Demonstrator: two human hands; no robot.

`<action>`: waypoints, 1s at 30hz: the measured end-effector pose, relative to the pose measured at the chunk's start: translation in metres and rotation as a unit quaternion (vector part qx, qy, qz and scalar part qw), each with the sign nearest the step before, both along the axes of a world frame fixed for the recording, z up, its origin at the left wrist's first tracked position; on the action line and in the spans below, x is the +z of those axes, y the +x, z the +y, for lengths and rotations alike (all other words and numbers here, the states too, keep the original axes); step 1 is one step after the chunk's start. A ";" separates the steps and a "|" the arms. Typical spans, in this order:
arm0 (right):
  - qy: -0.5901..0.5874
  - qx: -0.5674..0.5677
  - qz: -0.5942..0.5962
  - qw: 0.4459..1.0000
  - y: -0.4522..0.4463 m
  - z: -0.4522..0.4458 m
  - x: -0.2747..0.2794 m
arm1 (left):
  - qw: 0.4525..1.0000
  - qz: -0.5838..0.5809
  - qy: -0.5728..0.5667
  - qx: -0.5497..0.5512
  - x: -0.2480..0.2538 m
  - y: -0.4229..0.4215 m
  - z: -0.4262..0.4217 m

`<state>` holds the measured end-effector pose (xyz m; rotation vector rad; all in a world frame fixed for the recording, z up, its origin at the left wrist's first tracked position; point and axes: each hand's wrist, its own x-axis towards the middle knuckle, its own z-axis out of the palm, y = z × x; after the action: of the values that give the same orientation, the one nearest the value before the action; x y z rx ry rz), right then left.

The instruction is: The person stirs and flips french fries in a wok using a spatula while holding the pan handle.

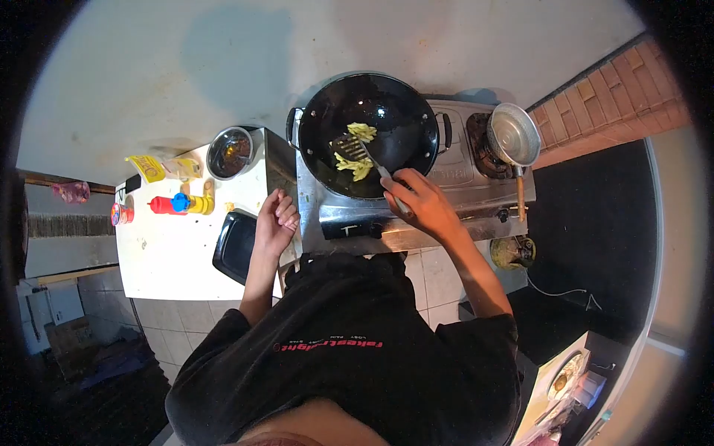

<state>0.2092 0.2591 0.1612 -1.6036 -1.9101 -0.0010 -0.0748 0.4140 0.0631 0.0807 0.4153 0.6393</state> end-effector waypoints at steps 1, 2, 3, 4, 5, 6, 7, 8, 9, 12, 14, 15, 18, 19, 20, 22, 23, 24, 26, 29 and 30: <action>-0.001 -0.014 0.028 1.000 0.000 -0.002 0.000 | 1.000 0.001 -0.001 -0.001 -0.001 0.001 0.000; -0.002 -0.016 0.029 0.999 -0.001 -0.002 -0.003 | 1.000 -0.003 -0.005 -0.004 -0.001 0.001 0.001; -0.011 -0.025 0.062 0.998 -0.001 0.000 -0.010 | 1.000 -0.008 -0.008 -0.007 -0.002 0.002 0.001; -0.020 -0.035 0.096 0.995 -0.001 0.001 -0.016 | 1.000 -0.007 -0.009 -0.009 -0.002 0.003 0.001; -0.020 -0.037 0.096 0.995 0.002 0.003 -0.022 | 1.000 -0.004 -0.010 -0.014 -0.001 0.005 0.000; -0.017 -0.062 0.081 0.995 0.005 0.006 -0.028 | 1.000 -0.001 -0.011 -0.017 -0.001 0.006 0.000; -0.013 -0.085 0.066 0.994 0.008 0.011 -0.029 | 1.000 -0.001 -0.010 -0.016 0.000 0.006 0.000; -0.011 -0.083 0.065 0.994 0.012 0.015 -0.027 | 1.000 0.004 -0.010 -0.014 0.001 0.006 0.000; 0.011 -0.096 0.084 0.992 0.017 0.018 -0.024 | 1.000 0.010 -0.010 -0.012 0.002 0.005 0.000; 0.052 -0.116 0.102 0.987 0.040 0.035 -0.001 | 1.000 0.005 -0.008 -0.013 -0.001 0.002 0.000; 0.037 -0.096 0.079 0.992 0.066 0.054 0.013 | 1.000 0.008 -0.008 -0.017 -0.002 0.001 0.000; 0.037 -0.097 0.080 0.991 0.076 0.060 0.019 | 1.000 0.009 -0.008 -0.017 -0.001 0.001 -0.001; -0.009 -0.072 0.094 0.993 0.101 0.080 0.027 | 1.000 0.024 -0.009 -0.006 0.002 -0.001 -0.003; -0.034 -0.076 0.086 0.993 0.105 0.083 0.026 | 1.000 0.025 -0.011 -0.005 0.001 -0.003 -0.002; -0.060 -0.080 0.078 0.992 0.109 0.087 0.024 | 1.000 0.020 -0.011 -0.005 -0.001 -0.004 -0.003; -0.071 -0.081 0.071 0.992 0.122 0.098 0.008 | 1.000 0.016 -0.015 -0.004 -0.004 -0.007 -0.006; -0.108 -0.091 0.139 0.980 0.127 0.103 -0.003 | 1.000 0.018 -0.022 -0.001 -0.004 -0.008 -0.007; -0.142 -0.100 0.207 0.963 0.129 0.108 -0.016 | 0.999 0.021 -0.028 0.002 -0.004 -0.009 -0.008; -0.132 -0.072 0.313 0.938 0.130 0.116 -0.058 | 0.999 0.023 -0.027 0.009 -0.004 -0.011 -0.009; -0.106 -0.062 0.436 0.892 0.120 0.114 -0.071 | 0.999 0.020 -0.022 0.015 -0.007 -0.015 -0.008; -0.092 -0.079 0.456 0.881 0.115 0.110 -0.072 | 1.000 0.017 -0.020 0.016 -0.007 -0.016 -0.007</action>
<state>0.3244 0.3688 0.0896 -1.4736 -1.0544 0.7540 -0.0904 0.4075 0.0562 0.0474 0.4630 0.6620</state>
